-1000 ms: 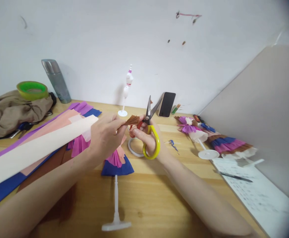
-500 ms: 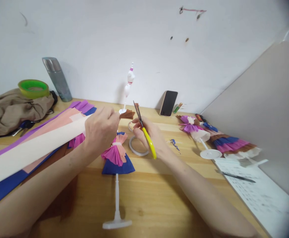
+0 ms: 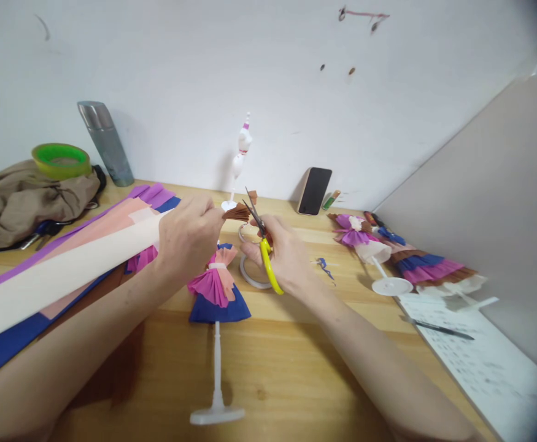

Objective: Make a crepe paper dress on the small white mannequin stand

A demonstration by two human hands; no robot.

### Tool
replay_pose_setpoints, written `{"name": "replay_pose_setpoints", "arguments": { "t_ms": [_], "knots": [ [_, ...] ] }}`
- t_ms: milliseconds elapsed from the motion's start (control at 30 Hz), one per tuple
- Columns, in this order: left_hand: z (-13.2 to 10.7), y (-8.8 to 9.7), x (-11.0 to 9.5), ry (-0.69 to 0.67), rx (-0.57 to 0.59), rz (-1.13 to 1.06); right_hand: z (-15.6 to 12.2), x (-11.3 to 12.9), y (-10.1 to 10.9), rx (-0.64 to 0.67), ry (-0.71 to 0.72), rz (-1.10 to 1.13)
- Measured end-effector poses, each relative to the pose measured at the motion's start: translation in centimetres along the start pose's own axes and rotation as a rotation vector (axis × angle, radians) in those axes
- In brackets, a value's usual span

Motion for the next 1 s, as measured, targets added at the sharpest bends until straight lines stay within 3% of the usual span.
{"name": "replay_pose_setpoints", "arguments": {
  "t_ms": [200,333,500,633,733,1000],
  "knots": [
    [0.1,0.2,-0.2,-0.039,-0.02,0.025,0.0,0.2,0.1,-0.028,0.015,-0.038],
    [0.2,-0.3,0.3,0.024,0.041,-0.048,0.0,0.3,0.3,-0.047,0.023,-0.047],
    [0.6,-1.8,2.0,0.106,0.178,-0.439,-0.2,0.6,0.6,-0.055,0.076,-0.081],
    [0.5,-3.0,2.9,0.137,0.166,-0.882,-0.4,1.0,0.9,-0.087,0.158,-0.113],
    [0.1,-3.6,3.3,0.178,0.155,-1.046,-0.4,1.1,1.0,-0.084,0.175,-0.139],
    [0.4,-3.2,3.2,0.155,0.172,-1.016,-0.5,1.3,0.8,-0.063,0.199,-0.205]
  ]
}}
Point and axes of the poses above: each hand's wrist, its own z-axis towards the middle knuckle, its own y-axis out of the back of the hand, x = y × z, the point moved 7 cm from there along z, towards the middle knuckle, and after that the axes turned 14 degrees about -y, right-handed, at the moved point
